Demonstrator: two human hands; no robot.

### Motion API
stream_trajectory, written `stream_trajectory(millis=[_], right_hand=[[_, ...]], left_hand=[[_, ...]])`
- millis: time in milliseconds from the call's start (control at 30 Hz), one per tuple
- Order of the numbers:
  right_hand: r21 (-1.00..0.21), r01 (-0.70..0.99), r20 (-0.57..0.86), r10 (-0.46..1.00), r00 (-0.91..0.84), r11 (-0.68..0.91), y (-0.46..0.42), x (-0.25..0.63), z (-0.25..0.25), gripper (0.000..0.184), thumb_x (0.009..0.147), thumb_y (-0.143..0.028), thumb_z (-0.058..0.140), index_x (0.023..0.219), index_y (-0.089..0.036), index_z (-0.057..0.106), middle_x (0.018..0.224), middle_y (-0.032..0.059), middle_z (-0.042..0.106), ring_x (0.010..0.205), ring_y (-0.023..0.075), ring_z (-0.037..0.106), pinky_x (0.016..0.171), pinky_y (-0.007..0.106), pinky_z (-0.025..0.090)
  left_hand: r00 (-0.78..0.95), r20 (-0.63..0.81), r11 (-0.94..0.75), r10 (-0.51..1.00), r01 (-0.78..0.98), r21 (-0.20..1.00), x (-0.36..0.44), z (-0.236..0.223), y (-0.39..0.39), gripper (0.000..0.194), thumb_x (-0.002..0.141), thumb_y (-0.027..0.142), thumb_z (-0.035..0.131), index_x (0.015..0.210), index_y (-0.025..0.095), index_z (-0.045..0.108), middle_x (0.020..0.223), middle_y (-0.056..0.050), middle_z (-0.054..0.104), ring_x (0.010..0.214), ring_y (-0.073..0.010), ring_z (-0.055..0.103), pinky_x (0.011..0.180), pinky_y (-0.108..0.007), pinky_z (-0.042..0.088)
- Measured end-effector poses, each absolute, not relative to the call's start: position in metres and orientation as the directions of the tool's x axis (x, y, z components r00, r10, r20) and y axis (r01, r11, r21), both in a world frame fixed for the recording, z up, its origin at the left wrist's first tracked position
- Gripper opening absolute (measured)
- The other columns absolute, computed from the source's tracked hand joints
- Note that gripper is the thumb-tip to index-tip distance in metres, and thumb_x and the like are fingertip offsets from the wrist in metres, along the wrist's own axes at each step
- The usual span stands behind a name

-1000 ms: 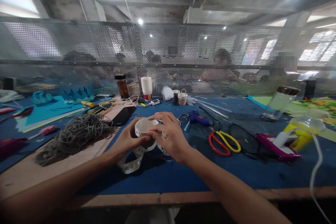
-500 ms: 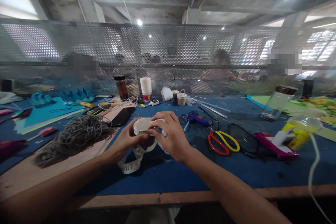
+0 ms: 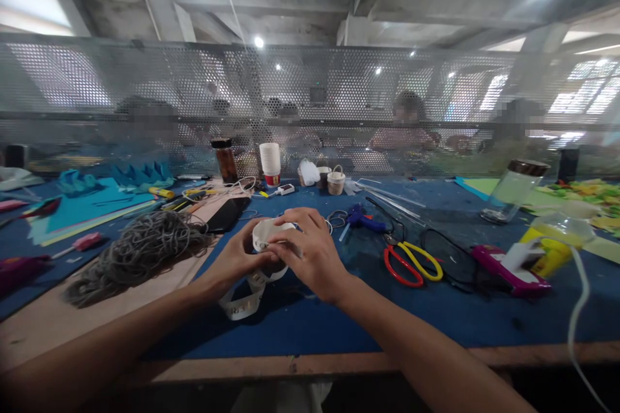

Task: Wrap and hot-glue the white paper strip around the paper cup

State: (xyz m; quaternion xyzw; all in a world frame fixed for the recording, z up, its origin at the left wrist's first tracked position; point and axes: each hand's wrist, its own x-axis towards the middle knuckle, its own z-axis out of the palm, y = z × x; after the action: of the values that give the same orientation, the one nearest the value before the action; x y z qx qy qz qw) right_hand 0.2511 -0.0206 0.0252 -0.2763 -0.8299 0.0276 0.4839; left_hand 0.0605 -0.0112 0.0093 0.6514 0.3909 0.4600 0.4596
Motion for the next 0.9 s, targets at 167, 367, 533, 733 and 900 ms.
stream_trajectory(millis=[167,367,533,733,900], right_hand=[[-0.335,0.441,0.791,0.503,-0.349,0.833,-0.020,0.251,0.025,0.018,0.096,-0.022,0.058,0.106,-0.030,0.071,0.120,0.0032,0.065,0.122,0.0237,0.052,0.106,0.048,0.043],[-0.479,0.423,0.758,0.606,-0.243,0.769,-0.015,0.253,0.023,0.030,0.094,-0.029,0.062,0.124,-0.028,0.061,0.126,0.0080,0.061,0.122,0.0252,0.054,0.107,0.048,0.042],[-0.572,0.397,0.693,0.682,-0.234,0.718,-0.009,0.251,0.018,0.030,0.093,-0.029,0.063,0.123,-0.024,0.060,0.124,0.0086,0.060,0.119,0.0222,0.057,0.106,0.042,0.045],[-0.650,0.354,0.632,0.737,-0.239,0.672,-0.008,0.251,0.014,0.035,0.095,-0.035,0.061,0.127,-0.024,0.056,0.128,0.0094,0.059,0.118,0.0217,0.059,0.104,0.041,0.046],[-0.731,0.287,0.573,0.786,-0.232,0.619,-0.006,0.251,0.011,0.055,0.087,-0.044,0.070,0.134,-0.025,0.050,0.134,0.0105,0.057,0.117,0.0228,0.061,0.101,0.040,0.049]], left_hand=[[0.298,0.239,-0.275,0.924,0.084,0.958,0.059,0.012,-0.012,0.062,0.068,0.033,0.082,0.121,0.020,0.053,0.109,-0.004,0.067,0.096,-0.0202,0.063,0.083,-0.031,0.052],[0.297,0.156,-0.182,0.942,0.064,0.981,0.057,0.014,-0.011,0.057,0.071,0.037,0.079,0.119,0.019,0.054,0.104,-0.006,0.066,0.091,-0.0214,0.064,0.075,-0.031,0.053],[0.351,0.151,-0.139,0.924,-0.059,0.988,0.054,0.009,-0.008,0.059,0.070,0.033,0.082,0.121,0.020,0.056,0.113,-0.007,0.067,0.099,-0.0229,0.064,0.081,-0.032,0.053],[0.331,0.087,-0.062,0.940,-0.087,0.994,0.052,0.015,-0.012,0.045,0.085,0.044,0.068,0.123,0.021,0.059,0.115,-0.009,0.067,0.096,-0.0228,0.066,0.074,-0.029,0.051],[0.322,0.127,-0.113,0.938,-0.064,0.992,0.052,0.013,-0.010,0.043,0.082,0.043,0.072,0.117,0.019,0.062,0.107,-0.008,0.069,0.090,-0.0201,0.065,0.071,-0.026,0.049]])
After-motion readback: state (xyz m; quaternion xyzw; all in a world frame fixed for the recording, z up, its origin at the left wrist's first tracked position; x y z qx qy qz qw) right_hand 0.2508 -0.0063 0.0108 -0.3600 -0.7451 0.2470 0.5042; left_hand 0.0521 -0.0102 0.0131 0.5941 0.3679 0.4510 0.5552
